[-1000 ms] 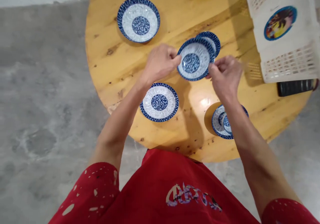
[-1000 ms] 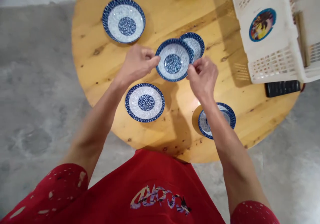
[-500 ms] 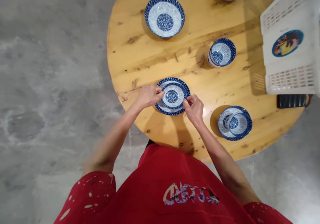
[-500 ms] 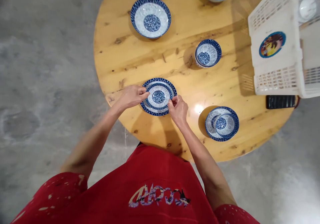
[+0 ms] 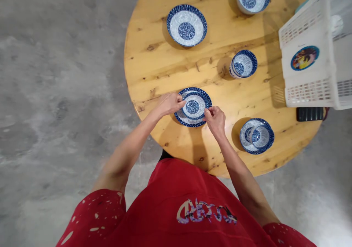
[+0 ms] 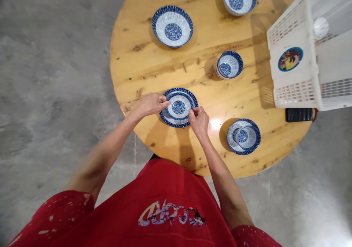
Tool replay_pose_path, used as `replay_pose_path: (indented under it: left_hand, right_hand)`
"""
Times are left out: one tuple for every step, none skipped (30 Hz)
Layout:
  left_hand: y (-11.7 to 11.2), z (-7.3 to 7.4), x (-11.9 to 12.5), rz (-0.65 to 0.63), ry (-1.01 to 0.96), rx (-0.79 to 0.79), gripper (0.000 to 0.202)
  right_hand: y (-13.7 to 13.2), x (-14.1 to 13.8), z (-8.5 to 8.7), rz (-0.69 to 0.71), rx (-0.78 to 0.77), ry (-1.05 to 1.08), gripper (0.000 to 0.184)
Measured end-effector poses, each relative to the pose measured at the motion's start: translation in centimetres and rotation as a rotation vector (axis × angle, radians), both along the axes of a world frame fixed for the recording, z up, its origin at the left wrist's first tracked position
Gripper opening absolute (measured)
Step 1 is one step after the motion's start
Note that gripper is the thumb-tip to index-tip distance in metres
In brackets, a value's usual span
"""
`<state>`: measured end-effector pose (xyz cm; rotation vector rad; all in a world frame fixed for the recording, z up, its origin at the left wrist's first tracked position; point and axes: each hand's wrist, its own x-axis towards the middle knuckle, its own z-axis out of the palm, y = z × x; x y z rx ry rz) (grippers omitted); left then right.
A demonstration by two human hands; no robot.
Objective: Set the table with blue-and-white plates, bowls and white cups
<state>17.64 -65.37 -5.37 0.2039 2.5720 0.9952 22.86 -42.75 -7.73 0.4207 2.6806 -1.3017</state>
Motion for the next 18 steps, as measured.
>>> replay_pose_path:
  left_hand:
    - [-0.3,0.0,0.0,0.008,0.012,-0.011,0.033]
    - [-0.6,0.0,0.0,0.023,0.024,-0.015,0.037]
    - [-1.1,0.0,0.0,0.048,0.036,-0.015,0.04]
    - [-1.6,0.0,-0.1,0.08,0.045,-0.009,0.041]
    - [-2.2,-0.1,-0.1,0.116,0.05,0.0,0.042]
    - [-2.8,-0.2,-0.1,0.155,0.053,0.008,0.042]
    - [-3.4,-0.3,0.0,0.196,0.059,0.015,0.041]
    - [-4.1,-0.6,0.0,0.234,0.065,0.021,0.039]
    - [-4.8,-0.9,0.1,0.267,0.075,0.027,0.038]
    - [-5.5,-1.3,0.2,0.296,0.085,0.033,0.038]
    - [-6.2,-1.7,0.5,0.322,0.096,0.037,0.037]
    - [-7.0,-2.2,0.8,0.347,0.107,0.038,0.036]
    - [-7.7,-2.8,1.2,0.374,0.117,0.035,0.036]
    - [-8.5,-3.3,1.8,0.405,0.126,0.03,0.035]
    - [-9.3,-3.9,2.6,0.439,0.134,0.023,0.035]
    - [-10.0,-4.5,3.5,0.477,0.135,0.016,0.034]
    - [-10.8,-5.0,4.5,0.516,0.126,0.021,0.033]
    - [-11.5,-5.4,5.7,0.557,0.104,0.032,0.032]
  right_hand:
    - [0.1,0.2,0.3,-0.018,-0.038,-0.004,0.03]
    - [0.3,0.6,0.7,-0.041,-0.072,-0.002,0.033]
    - [0.6,1.1,1.0,-0.069,-0.1,0.006,0.036]
    - [0.9,1.7,1.3,-0.102,-0.121,0.017,0.037]
    - [1.3,2.4,1.6,-0.136,-0.134,0.029,0.037]
    - [1.7,3.3,1.8,-0.168,-0.141,0.04,0.036]
    - [2.0,4.3,1.9,-0.199,-0.144,0.049,0.036]
    - [2.3,5.4,2.0,-0.228,-0.143,0.055,0.035]
    - [2.4,6.5,2.0,-0.257,-0.144,0.056,0.034]
    - [2.4,7.7,1.8,-0.286,-0.149,0.051,0.033]
    - [2.2,8.9,1.6,-0.317,-0.16,0.042,0.032]
    - [1.9,10.0,1.4,-0.347,-0.177,0.026,0.031]
    - [1.4,11.1,1.1,-0.373,-0.199,0.005,0.031]
    - [0.7,12.2,0.8,-0.391,-0.222,-0.02,0.03]
    - [-0.1,13.1,0.6,-0.4,-0.246,-0.047,0.03]
    - [-1.0,13.9,0.3,-0.403,-0.273,-0.075,0.03]
    - [-1.9,14.6,0.1,-0.399,-0.303,-0.103,0.03]
    - [-2.8,15.2,-0.1,-0.389,-0.337,-0.127,0.03]
